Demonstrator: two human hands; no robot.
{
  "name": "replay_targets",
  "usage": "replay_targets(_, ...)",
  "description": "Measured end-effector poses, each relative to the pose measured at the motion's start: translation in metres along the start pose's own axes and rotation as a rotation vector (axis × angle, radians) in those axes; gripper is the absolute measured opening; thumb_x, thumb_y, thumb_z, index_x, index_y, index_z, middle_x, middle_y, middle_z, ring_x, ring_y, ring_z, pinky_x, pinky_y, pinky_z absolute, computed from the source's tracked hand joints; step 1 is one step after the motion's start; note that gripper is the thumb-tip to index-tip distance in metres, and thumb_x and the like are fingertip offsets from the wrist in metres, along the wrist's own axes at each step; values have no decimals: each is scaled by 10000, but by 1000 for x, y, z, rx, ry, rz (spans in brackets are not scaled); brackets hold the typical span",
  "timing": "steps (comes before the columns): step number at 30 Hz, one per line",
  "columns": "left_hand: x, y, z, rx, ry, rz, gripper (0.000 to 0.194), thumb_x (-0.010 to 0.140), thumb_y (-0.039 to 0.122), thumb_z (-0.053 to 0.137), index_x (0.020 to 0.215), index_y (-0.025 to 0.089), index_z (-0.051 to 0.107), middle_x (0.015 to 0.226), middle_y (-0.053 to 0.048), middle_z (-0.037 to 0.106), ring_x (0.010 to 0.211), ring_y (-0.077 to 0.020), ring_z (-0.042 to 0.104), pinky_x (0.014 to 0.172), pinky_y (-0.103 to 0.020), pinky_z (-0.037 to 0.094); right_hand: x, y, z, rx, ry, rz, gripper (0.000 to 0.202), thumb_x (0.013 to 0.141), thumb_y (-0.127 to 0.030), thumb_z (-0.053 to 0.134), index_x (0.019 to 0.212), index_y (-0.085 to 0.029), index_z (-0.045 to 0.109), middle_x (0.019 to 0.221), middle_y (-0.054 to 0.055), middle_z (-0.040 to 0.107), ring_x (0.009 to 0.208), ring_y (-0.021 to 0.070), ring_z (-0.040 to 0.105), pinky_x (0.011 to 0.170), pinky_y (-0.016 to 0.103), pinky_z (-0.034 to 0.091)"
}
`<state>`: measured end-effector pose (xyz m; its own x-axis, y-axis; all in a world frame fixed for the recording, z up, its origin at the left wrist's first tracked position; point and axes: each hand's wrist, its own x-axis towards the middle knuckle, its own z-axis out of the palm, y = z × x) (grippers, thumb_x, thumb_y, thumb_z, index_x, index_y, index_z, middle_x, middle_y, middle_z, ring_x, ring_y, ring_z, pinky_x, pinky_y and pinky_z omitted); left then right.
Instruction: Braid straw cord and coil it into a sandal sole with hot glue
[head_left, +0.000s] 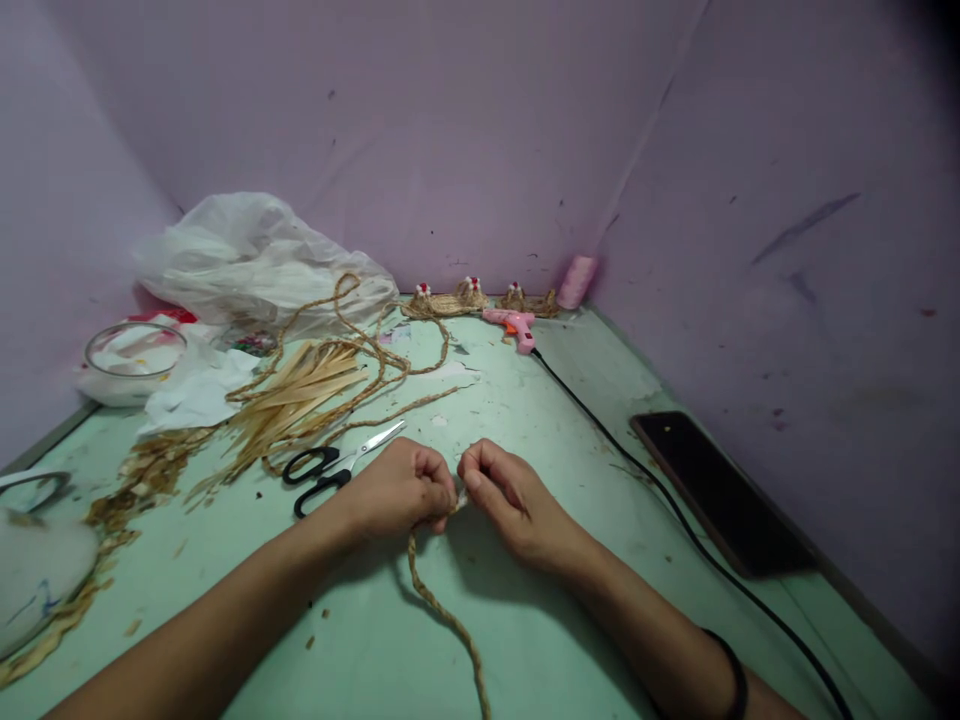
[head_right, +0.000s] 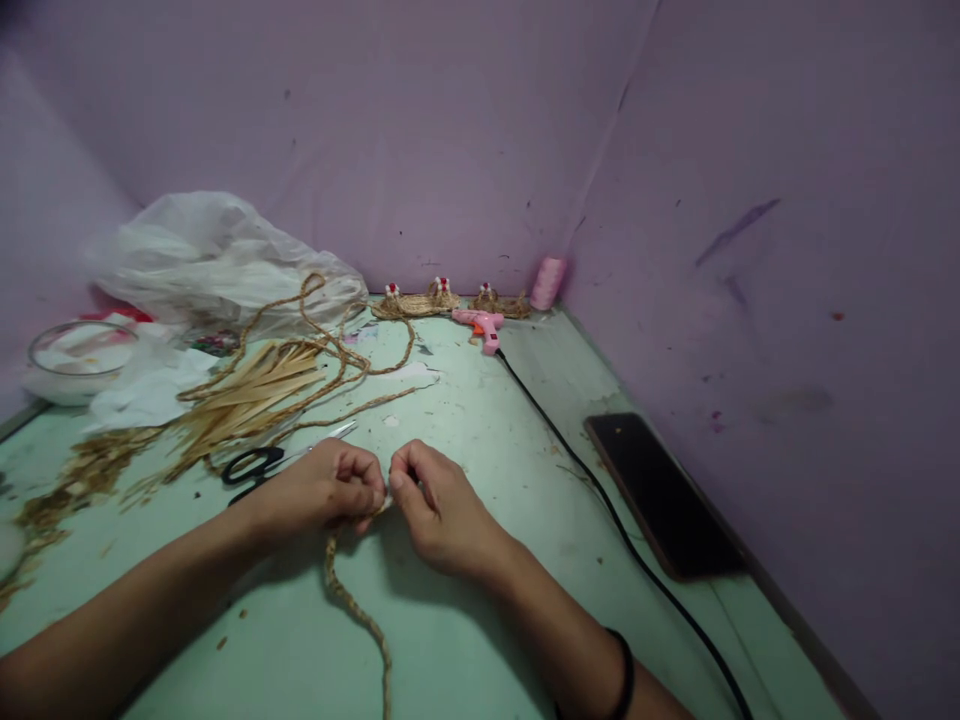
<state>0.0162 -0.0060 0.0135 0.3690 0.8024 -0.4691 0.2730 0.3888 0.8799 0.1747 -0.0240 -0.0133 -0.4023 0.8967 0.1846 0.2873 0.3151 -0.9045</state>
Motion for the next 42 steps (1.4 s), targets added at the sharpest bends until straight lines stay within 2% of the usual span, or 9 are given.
replay_targets(4, 4, -6, 1, 2, 107, 15, 44, 460, 131, 511, 448, 146, 551, 356, 23, 515, 348, -69, 376, 372, -183, 235, -2, -3, 0, -54, 30, -38, 155, 878, -272, 385, 740, -209, 418, 705, -6, 443, 663, 145, 412, 611, 267, 350)
replay_targets(7, 6, -7, -4, -75, 138, 23, 45, 480, 182, 558, 495, 140, 549, 382, 30, 511, 337, -51, 344, 361, -178, 208, 0, -3, -2, 27, 91, -13, 187, 881, -323, 394, 728, -216, 405, 688, -18, 419, 637, 141, 401, 599, 264, 340)
replay_targets(11, 8, -5, -9, -194, 85, 34, 181, 504, 284, 620, 565, 135, 538, 420, 40, 507, 307, -9, 217, 346, -184, 88, 5, 2, -1, 358, 178, 126, 269, 847, -450, 450, 713, -222, 404, 688, -25, 445, 606, 131, 399, 613, 265, 337)
replay_targets(15, 6, -7, -6, -252, 23, 50, 212, 513, 296, 653, 592, 134, 540, 437, 40, 504, 321, -7, 222, 356, -185, 79, 8, 1, 3, 727, 224, 243, 312, 773, -495, 545, 705, -221, 414, 778, -13, 532, 518, 96, 343, 594, 259, 332)
replay_targets(20, 3, -9, -2, -232, -50, 83, 187, 517, 282, 657, 592, 131, 576, 435, 28, 517, 361, -30, 306, 383, -182, 146, 8, -4, 6, 873, 193, 310, 363, 723, -464, 613, 646, -217, 358, 621, -66, 380, 487, 84, 252, 513, 231, 259)
replay_targets(23, 1, -7, -1, -108, -79, 74, 115, 512, 219, 645, 541, 124, 588, 414, 14, 528, 370, -42, 337, 397, -189, 191, 8, -2, 7, 849, 143, 291, 360, 739, -471, 603, 662, -218, 357, 604, -74, 337, 496, 86, 239, 491, 225, 214)
replay_targets(26, 2, -5, 0, -42, -32, 50, 69, 504, 182, 620, 509, 125, 579, 396, 19, 518, 365, -48, 350, 399, -192, 199, 6, 0, 7, 781, 130, 231, 348, 765, -472, 584, 676, -219, 362, 597, -77, 317, 521, 93, 251, 500, 223, 220)
replay_targets(31, 6, -5, -1, -124, 68, 33, 100, 495, 202, 621, 517, 121, 568, 388, 28, 505, 361, -36, 321, 402, -190, 177, 5, -1, 5, 670, 187, 151, 303, 797, -437, 551, 696, -223, 361, 606, -74, 332, 553, 100, 290, 522, 225, 252)
replay_targets(42, 9, -9, 2, -365, 102, 70, 213, 463, 248, 671, 569, 121, 538, 420, 45, 508, 323, -1, 293, 366, -177, 126, 4, -1, -2, 316, 194, 121, 209, 849, -367, 433, 714, -224, 361, 584, -76, 351, 530, 102, 323, 516, 247, 297)
